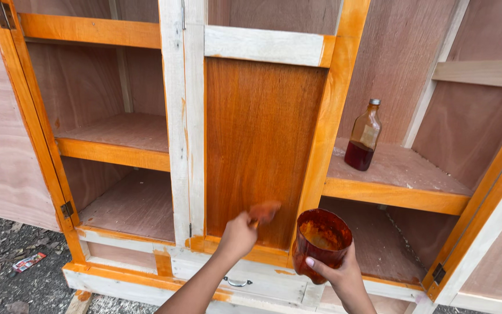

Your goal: The person applies an orange wood stain to a wooden cabinet using a cloth applicator, wiping the stain onto the door panels, frame edges, and top rail. They hold a cut plastic bottle filled with stain in one hand and dip the applicator into it between strokes, working across different sections of the cabinet.

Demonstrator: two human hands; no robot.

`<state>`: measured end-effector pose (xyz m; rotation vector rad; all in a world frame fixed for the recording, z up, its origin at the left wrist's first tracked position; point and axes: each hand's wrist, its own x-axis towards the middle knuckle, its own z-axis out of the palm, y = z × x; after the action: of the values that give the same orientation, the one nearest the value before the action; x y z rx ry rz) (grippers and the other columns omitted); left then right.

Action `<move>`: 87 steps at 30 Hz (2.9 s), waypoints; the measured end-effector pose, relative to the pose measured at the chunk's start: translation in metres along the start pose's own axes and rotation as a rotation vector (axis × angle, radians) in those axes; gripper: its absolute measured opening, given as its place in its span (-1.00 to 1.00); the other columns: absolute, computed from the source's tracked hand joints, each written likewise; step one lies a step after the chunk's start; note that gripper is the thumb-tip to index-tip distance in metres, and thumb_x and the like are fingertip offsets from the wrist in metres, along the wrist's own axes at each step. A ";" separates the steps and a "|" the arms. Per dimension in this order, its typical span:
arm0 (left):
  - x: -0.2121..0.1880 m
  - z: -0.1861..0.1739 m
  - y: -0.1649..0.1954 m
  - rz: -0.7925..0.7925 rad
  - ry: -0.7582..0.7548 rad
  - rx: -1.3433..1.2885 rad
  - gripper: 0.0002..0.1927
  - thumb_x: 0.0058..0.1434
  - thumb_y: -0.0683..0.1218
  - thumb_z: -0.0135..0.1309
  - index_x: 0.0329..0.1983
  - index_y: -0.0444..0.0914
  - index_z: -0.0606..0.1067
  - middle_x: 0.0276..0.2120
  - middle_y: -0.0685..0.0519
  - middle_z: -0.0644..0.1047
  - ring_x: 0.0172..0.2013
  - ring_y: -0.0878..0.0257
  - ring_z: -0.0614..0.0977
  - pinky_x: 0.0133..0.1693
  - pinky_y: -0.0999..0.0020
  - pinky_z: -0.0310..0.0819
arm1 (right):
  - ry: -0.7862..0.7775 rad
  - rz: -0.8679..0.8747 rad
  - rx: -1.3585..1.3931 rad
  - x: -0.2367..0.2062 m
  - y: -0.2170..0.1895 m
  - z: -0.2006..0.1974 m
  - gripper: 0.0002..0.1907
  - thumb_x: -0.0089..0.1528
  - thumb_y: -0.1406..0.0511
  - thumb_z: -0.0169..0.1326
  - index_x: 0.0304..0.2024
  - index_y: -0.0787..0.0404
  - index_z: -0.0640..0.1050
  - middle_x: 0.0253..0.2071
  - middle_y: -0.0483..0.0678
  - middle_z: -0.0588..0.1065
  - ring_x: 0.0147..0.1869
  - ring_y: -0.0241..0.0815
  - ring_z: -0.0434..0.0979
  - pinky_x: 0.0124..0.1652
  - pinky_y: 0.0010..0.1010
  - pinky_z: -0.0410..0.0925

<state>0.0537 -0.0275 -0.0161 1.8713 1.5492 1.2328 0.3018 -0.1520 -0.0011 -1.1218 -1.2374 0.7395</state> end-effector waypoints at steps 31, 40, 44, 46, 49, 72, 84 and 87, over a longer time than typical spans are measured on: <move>0.041 0.038 0.084 0.398 0.094 0.205 -0.83 0.31 -0.18 -0.07 -0.13 -0.42 0.37 -0.35 -0.38 0.57 -0.33 -0.32 0.65 -0.27 -0.14 0.56 | 0.076 0.104 -0.099 0.000 -0.002 -0.037 0.05 -0.10 0.26 0.41 0.34 0.19 0.13 0.21 0.17 0.40 0.31 0.06 0.45 0.19 -0.08 0.39; -0.035 0.099 -0.019 0.337 -0.143 0.314 -0.71 0.07 -0.36 0.00 -0.11 -0.44 0.35 -0.26 -0.37 0.58 -0.26 -0.26 0.66 -0.22 -0.04 0.58 | 0.064 0.110 -0.088 -0.009 0.004 -0.033 0.04 -0.10 0.26 0.41 0.34 0.19 0.15 0.21 0.17 0.41 0.31 0.08 0.45 0.20 -0.08 0.39; -0.052 0.103 -0.044 0.288 -0.311 0.417 -0.76 0.11 -0.31 0.00 -0.12 -0.44 0.42 -0.23 -0.34 0.60 -0.23 -0.19 0.68 -0.17 0.02 0.61 | 0.057 0.101 -0.104 -0.011 0.002 -0.029 0.03 -0.09 0.26 0.41 0.34 0.18 0.15 0.20 0.16 0.41 0.32 0.07 0.45 0.20 -0.08 0.40; -0.052 0.096 -0.048 0.230 -0.413 0.474 -0.81 0.17 -0.27 -0.01 -0.16 -0.37 0.53 -0.23 -0.30 0.62 -0.20 -0.17 0.68 -0.12 0.00 0.58 | 0.043 0.095 -0.091 -0.013 0.001 -0.027 0.03 -0.09 0.26 0.41 0.34 0.18 0.16 0.20 0.16 0.42 0.31 0.07 0.46 0.20 -0.09 0.41; -0.042 0.081 -0.045 0.178 -0.423 0.589 -0.80 0.19 -0.21 0.01 -0.21 -0.26 0.63 -0.20 -0.21 0.65 -0.15 -0.09 0.68 -0.10 0.04 0.58 | 0.025 0.081 -0.076 -0.017 -0.001 -0.024 0.03 -0.10 0.26 0.41 0.33 0.16 0.17 0.21 0.15 0.42 0.31 0.06 0.47 0.20 -0.09 0.41; 0.113 -0.109 0.254 0.162 0.177 0.464 -0.64 0.33 0.09 -0.06 -0.08 -0.19 0.63 -0.07 -0.16 0.62 -0.02 -0.09 0.66 -0.05 -0.01 0.57 | -0.001 0.062 -0.098 -0.008 -0.017 -0.029 0.03 -0.09 0.24 0.40 0.35 0.10 0.16 0.22 0.11 0.42 0.33 0.04 0.45 0.20 -0.10 0.43; 0.071 0.008 0.154 0.392 0.424 0.627 -0.29 0.21 -0.17 -0.04 0.48 -0.20 0.19 -0.22 -0.15 0.51 -0.37 -0.03 0.66 -0.38 0.10 0.62 | 0.106 0.122 -0.013 -0.007 0.020 -0.063 0.03 -0.10 0.28 0.38 0.35 0.12 0.17 0.20 0.17 0.44 0.31 0.10 0.47 0.20 -0.06 0.40; 0.020 0.055 0.075 0.312 0.205 0.673 -0.23 0.22 -0.17 -0.02 0.53 -0.29 0.10 -0.24 -0.19 0.50 -0.41 -0.02 0.66 -0.37 0.14 0.62 | 0.116 0.169 -0.017 -0.014 0.034 -0.068 0.01 -0.07 0.30 0.37 0.35 0.11 0.15 0.24 0.12 0.40 0.34 0.06 0.42 0.22 -0.08 0.36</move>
<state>0.1417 -0.0189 0.0206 2.5494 2.0195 1.1390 0.3691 -0.1707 -0.0350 -1.2765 -1.0629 0.7802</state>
